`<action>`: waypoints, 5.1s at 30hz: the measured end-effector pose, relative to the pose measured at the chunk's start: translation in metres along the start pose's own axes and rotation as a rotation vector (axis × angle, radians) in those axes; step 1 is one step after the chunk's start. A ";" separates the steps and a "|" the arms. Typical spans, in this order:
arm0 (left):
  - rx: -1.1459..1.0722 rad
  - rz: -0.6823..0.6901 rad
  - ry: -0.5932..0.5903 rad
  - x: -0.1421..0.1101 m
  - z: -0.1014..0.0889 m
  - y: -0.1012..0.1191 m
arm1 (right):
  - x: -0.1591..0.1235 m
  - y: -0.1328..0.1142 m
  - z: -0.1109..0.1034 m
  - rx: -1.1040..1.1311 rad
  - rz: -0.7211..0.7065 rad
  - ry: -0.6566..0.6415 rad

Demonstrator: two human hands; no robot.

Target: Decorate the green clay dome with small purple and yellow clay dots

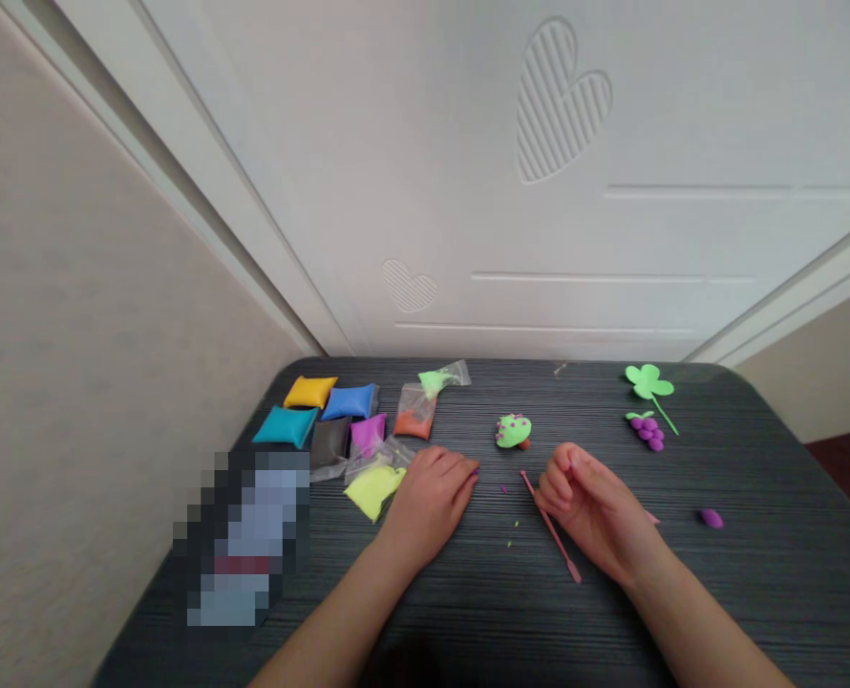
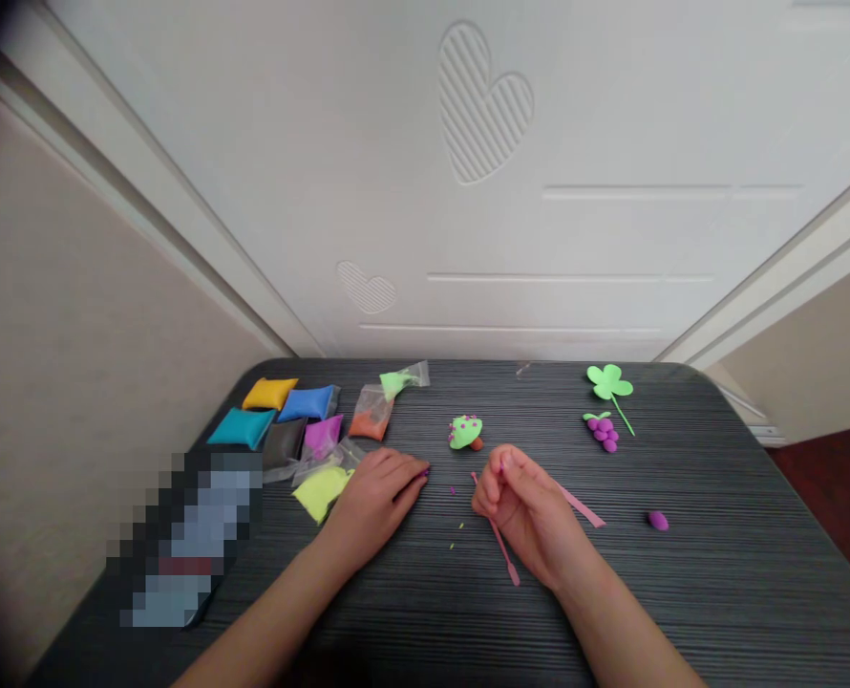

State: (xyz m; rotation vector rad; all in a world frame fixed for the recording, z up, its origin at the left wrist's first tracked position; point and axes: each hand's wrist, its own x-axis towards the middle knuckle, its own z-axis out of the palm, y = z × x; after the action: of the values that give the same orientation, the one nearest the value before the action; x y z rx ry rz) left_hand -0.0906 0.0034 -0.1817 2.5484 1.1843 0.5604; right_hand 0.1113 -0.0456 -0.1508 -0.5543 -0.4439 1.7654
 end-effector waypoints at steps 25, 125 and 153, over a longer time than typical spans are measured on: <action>-0.016 0.004 0.013 0.000 -0.001 0.001 | 0.000 0.000 0.002 -0.091 0.006 0.052; 0.035 0.015 0.011 0.000 0.003 -0.002 | -0.001 0.007 -0.014 -0.227 -0.046 0.032; -0.001 0.028 0.012 0.000 0.002 -0.003 | -0.001 0.005 -0.005 -0.254 -0.007 0.141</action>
State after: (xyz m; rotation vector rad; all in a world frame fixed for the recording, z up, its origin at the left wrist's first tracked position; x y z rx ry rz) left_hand -0.0917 0.0050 -0.1848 2.5685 1.1537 0.5835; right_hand 0.1105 -0.0473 -0.1577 -0.8498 -0.5745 1.6611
